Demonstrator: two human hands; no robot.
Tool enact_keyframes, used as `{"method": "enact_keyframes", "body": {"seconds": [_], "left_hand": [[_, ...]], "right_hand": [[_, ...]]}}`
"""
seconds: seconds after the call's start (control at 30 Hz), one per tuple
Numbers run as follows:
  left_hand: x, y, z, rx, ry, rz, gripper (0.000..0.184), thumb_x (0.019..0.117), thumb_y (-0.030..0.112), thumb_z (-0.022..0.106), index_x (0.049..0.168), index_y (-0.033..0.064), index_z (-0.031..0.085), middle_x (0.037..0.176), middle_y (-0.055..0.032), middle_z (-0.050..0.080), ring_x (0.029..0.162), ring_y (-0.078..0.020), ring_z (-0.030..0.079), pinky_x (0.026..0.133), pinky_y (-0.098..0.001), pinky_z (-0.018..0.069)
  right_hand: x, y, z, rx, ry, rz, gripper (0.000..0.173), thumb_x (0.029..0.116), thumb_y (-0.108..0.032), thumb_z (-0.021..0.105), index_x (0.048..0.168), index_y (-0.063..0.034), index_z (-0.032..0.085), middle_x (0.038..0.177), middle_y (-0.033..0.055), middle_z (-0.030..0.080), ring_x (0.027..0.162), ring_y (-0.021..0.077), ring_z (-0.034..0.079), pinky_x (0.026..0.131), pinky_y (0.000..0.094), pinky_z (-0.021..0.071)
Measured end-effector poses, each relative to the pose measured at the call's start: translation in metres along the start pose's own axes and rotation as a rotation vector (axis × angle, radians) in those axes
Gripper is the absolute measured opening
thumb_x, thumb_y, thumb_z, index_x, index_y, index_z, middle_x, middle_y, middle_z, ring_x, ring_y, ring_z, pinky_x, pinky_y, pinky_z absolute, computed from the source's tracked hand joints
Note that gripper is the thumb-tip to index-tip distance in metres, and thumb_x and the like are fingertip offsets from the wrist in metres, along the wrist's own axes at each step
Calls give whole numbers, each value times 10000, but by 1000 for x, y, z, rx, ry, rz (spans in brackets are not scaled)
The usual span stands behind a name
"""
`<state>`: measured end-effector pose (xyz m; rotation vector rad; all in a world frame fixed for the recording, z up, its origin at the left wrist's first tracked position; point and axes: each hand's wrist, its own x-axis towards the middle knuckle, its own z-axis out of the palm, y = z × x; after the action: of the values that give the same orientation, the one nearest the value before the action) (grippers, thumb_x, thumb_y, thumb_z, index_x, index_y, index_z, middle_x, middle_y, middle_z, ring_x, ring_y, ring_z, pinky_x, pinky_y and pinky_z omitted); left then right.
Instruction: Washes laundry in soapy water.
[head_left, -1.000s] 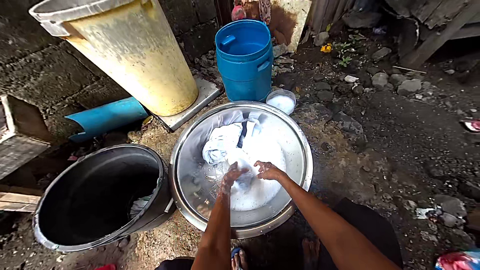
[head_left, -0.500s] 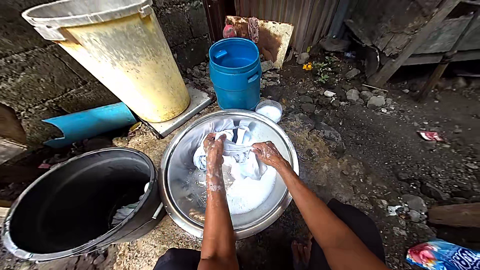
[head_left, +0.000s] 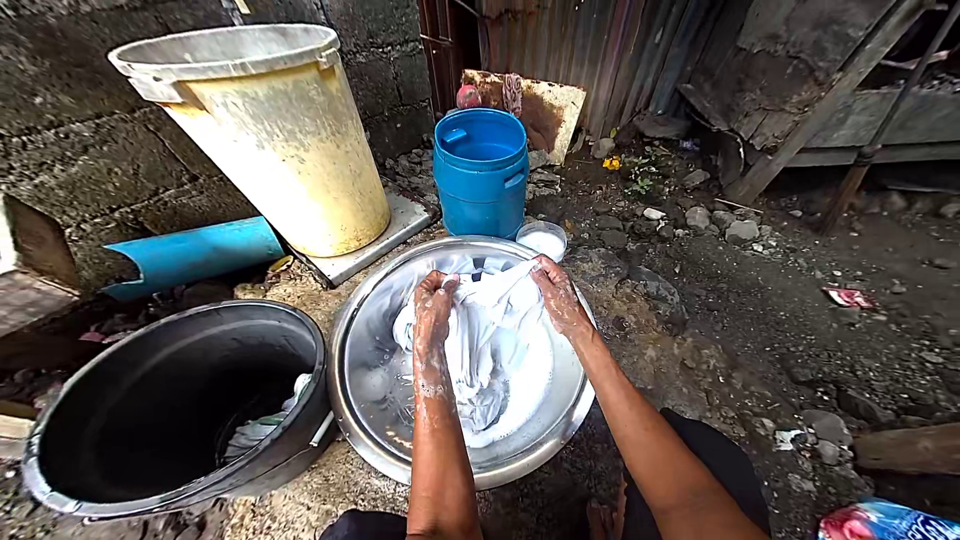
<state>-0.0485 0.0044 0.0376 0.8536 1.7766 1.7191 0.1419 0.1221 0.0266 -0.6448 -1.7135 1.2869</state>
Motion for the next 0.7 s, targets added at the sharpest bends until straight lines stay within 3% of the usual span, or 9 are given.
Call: {"method": "enact_keyframes", "body": {"seconds": [0.17,0.27,0.33,0.4,0.43,0.47,0.53,0.6,0.7], "left_hand": [[7,-10,4,15,-206,177,173,1046,205,551,905,109,582,725,26,506,607,-48,463,574,-229,414],[11,-17,17,-12,-252,223,217,1075,255,499,930,123,592,741,30,524,634,-53,495,604,-241,448],[10,-29,27,-38,-334,167,344,1082,374,444,1135,101,646,981,-22,645,865,-103,608,769,-324,529],[6,-45,35,-48,-524,21,538,1030,441,473,1429,84,532,1327,-99,621,1179,-189,603,965,-425,525],[1,-51,40,-44,-577,-23,534,1007,375,546,1428,48,510,1315,-105,618,1169,-172,600,964,-400,524],[-3,-56,47,-32,-576,-36,421,998,276,614,1328,17,570,1187,-79,656,1052,-116,624,903,-335,537],[-3,-66,52,-70,-508,-41,246,1019,153,606,1176,-33,642,1021,-79,676,901,-91,628,841,-304,537],[3,-66,41,-151,-441,0,209,1048,140,549,1122,-20,660,947,-67,685,835,-100,645,810,-315,562],[9,-39,8,-176,-390,130,192,1056,202,542,976,93,677,779,29,650,670,-44,596,646,-256,531]], "right_hand": [[4,-25,-6,102,71,-40,226,1076,-180,456,1023,-98,659,906,-19,621,833,47,582,775,276,517],[6,-46,-8,138,44,-40,223,1081,-188,464,972,-119,646,844,-38,600,767,33,570,716,239,511],[7,-61,-10,140,18,-35,220,1084,-193,464,1008,-114,654,860,-31,614,763,33,580,710,237,523],[12,-76,-12,109,-1,-69,217,1088,-203,453,1016,-124,643,853,-36,610,735,20,579,676,217,520],[15,-82,-13,95,-6,-91,219,1089,-200,450,1032,-119,646,874,-34,614,749,22,582,689,220,521],[20,-88,-15,93,1,-108,209,1083,-190,454,1028,-120,643,865,-41,612,747,17,584,694,219,525],[25,-99,-24,52,34,-135,194,1082,-197,465,1008,-134,633,843,-56,599,737,7,577,697,205,517],[25,-107,-37,-54,109,-142,196,1078,-216,491,1000,-124,645,835,-46,609,732,16,585,694,221,524],[26,-117,-61,-287,227,-73,248,1071,-260,516,1063,-67,670,876,43,635,763,106,601,719,348,530]]}}
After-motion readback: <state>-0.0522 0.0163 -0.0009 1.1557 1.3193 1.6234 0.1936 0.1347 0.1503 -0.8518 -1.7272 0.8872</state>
